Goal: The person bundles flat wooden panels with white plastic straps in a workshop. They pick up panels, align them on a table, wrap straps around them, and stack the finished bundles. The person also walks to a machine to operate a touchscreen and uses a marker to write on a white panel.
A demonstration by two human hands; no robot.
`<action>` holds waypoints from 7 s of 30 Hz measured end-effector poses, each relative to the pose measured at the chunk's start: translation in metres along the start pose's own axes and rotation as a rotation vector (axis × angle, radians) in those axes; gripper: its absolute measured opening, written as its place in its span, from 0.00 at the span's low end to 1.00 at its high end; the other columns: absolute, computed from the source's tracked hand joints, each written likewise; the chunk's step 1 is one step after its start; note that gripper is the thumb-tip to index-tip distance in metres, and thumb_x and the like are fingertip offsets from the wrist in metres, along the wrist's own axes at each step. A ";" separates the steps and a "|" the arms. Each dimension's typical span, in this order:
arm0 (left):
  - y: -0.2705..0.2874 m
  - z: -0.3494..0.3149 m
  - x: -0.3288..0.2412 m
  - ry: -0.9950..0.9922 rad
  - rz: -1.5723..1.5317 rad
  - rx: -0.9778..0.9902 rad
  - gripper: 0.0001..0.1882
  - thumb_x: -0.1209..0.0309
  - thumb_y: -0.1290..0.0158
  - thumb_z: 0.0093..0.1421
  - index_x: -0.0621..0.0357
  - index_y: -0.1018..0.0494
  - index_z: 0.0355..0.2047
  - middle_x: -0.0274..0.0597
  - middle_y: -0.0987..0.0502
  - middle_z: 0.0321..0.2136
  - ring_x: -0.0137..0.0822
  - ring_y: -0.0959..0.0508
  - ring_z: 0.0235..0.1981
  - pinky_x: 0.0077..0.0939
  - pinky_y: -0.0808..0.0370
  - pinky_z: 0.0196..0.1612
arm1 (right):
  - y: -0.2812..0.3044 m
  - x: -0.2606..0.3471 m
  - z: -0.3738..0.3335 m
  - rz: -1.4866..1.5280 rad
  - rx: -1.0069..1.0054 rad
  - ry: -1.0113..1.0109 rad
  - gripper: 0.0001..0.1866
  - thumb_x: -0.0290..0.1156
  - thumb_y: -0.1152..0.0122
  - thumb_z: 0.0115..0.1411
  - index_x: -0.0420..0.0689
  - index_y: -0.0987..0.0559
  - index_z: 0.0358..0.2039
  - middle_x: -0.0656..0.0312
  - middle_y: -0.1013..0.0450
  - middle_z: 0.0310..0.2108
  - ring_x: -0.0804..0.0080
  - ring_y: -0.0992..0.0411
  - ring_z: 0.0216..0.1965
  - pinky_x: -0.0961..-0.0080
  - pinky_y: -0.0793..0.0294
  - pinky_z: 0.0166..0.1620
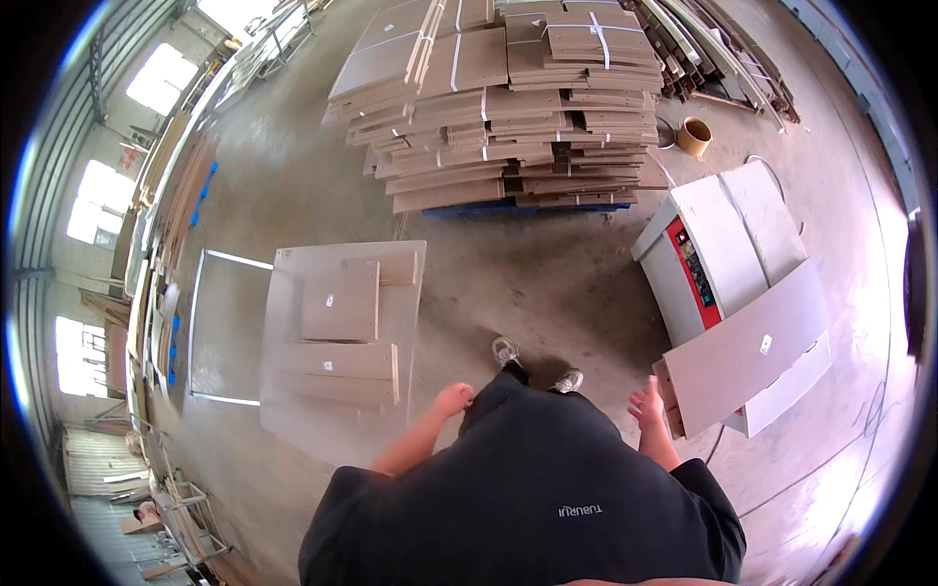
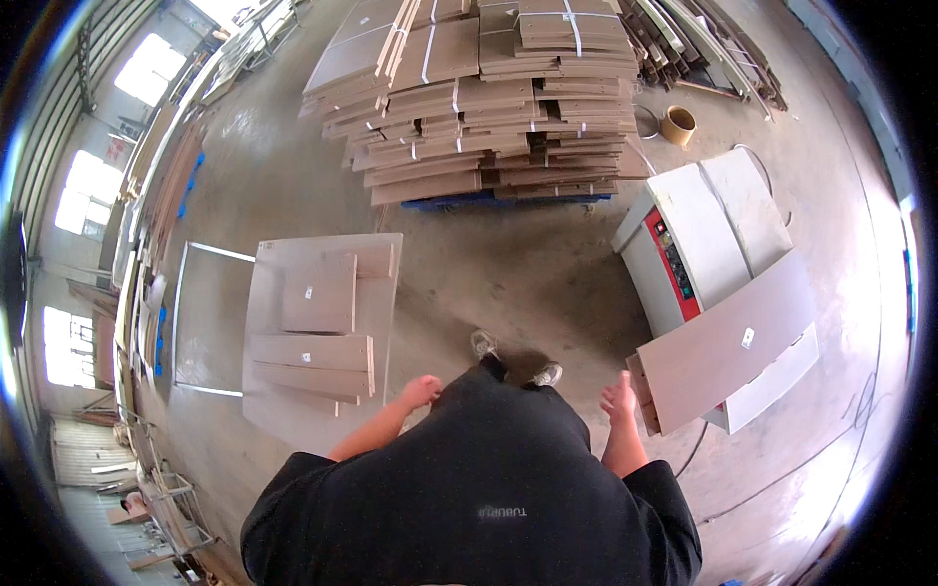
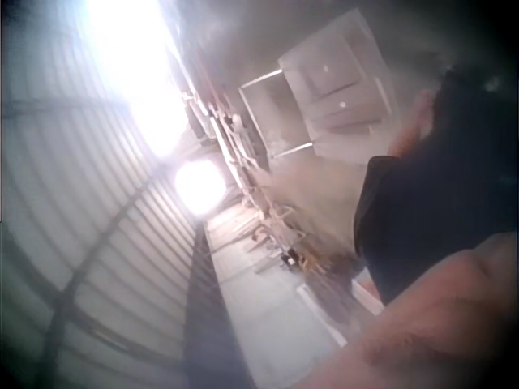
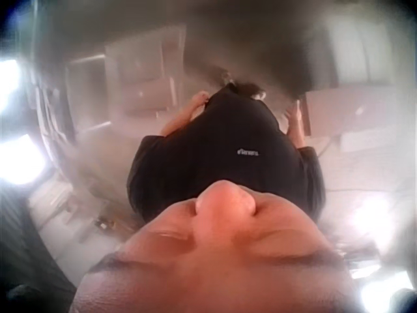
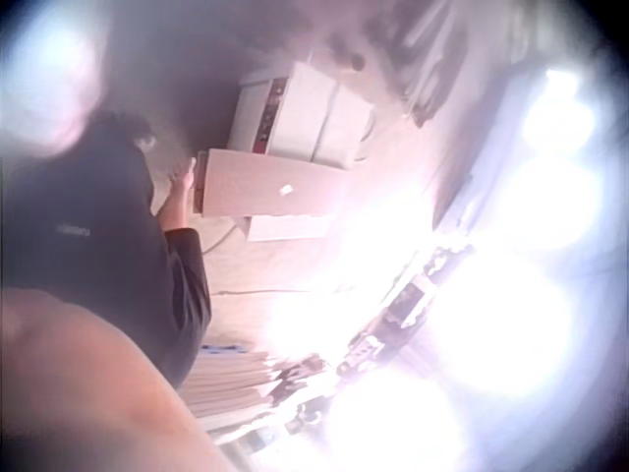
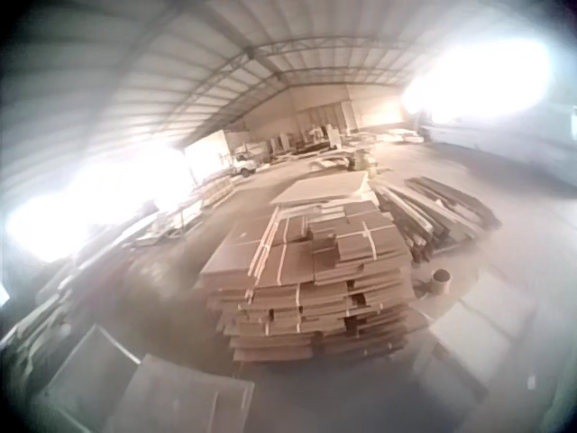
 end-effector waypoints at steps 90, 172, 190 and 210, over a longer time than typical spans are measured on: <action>0.173 0.052 0.304 0.137 -2.367 -0.438 0.44 0.32 0.60 0.69 0.58 0.39 0.69 0.47 0.31 0.66 0.49 0.30 0.65 0.51 0.30 0.65 | -0.589 -0.079 -0.258 -0.984 0.088 0.669 0.37 0.51 0.29 0.62 0.31 0.26 0.56 0.53 0.23 0.52 0.65 0.25 0.52 0.68 0.26 0.56; -0.642 0.195 -0.814 -0.713 1.132 0.952 0.29 0.62 0.45 0.69 0.58 0.45 0.63 0.52 0.27 0.52 0.43 0.24 0.53 0.47 0.21 0.49 | -0.012 0.070 0.002 1.746 -0.855 0.115 0.55 0.69 0.38 0.60 0.32 0.37 0.69 0.52 0.34 0.67 0.60 0.36 0.67 0.62 0.36 0.67; -0.584 0.225 -0.797 -0.885 1.020 1.215 0.31 0.68 0.43 0.66 0.60 0.40 0.66 0.53 0.29 0.60 0.40 0.20 0.51 0.36 0.19 0.49 | -0.040 0.056 -0.026 1.722 -0.884 -0.093 0.53 0.70 0.39 0.59 0.39 0.36 0.70 0.54 0.34 0.67 0.60 0.33 0.65 0.59 0.34 0.66; -0.422 0.610 -0.951 0.000 -0.301 0.404 0.24 0.54 0.41 0.68 0.66 0.22 0.49 0.50 0.18 0.46 0.45 0.18 0.46 0.41 0.21 0.52 | 0.065 0.232 -0.051 0.460 -1.346 0.250 0.23 0.33 0.35 0.66 0.43 0.28 0.59 0.57 0.25 0.58 0.71 0.24 0.49 0.72 0.24 0.53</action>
Point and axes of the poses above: each hand's wrist, its own z-axis towards the middle knuckle, its own y-axis out of the back of the hand, x = y × z, the point moved 1 cm from there along z, towards the middle knuckle
